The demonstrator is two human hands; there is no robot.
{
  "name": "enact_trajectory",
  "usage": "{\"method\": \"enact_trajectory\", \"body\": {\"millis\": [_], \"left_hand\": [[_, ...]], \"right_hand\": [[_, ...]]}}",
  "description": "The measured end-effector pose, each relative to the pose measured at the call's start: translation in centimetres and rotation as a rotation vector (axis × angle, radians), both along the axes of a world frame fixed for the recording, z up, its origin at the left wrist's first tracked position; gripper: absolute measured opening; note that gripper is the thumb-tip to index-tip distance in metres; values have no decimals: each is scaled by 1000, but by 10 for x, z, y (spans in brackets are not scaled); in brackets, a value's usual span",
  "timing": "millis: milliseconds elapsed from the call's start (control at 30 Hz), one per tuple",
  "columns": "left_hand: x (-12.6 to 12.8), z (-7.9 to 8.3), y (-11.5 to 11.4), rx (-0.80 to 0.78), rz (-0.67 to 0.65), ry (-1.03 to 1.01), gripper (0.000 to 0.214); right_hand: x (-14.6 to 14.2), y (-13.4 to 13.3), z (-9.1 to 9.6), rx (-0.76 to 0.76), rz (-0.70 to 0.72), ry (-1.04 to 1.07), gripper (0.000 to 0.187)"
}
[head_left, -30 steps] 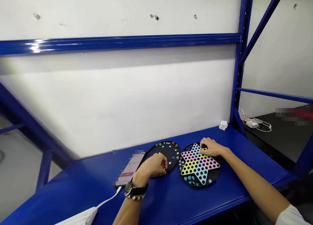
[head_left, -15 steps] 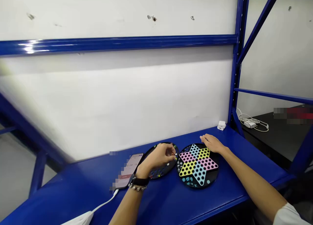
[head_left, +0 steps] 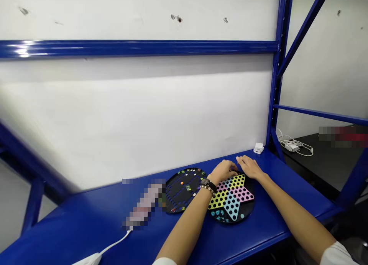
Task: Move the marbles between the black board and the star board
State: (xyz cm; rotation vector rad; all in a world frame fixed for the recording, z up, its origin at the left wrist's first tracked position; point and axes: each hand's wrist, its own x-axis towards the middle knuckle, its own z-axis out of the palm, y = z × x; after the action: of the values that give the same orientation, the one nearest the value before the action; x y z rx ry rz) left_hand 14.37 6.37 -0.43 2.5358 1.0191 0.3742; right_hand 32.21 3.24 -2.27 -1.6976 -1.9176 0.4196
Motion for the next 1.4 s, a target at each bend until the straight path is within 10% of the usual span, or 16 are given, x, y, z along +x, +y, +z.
{"method": "enact_trajectory", "body": {"millis": [200, 633, 1400], "left_hand": [[-38, 8, -18, 120, 2, -44, 25], [-249, 30, -68, -243, 518, 123, 35], [-208, 33, -89, -334, 402, 221, 40]], "right_hand": [[-3, -3, 0, -25, 45, -3, 56], [-7, -5, -3, -73, 108, -47, 55], [-9, -9, 2, -57, 113, -78, 56]]}}
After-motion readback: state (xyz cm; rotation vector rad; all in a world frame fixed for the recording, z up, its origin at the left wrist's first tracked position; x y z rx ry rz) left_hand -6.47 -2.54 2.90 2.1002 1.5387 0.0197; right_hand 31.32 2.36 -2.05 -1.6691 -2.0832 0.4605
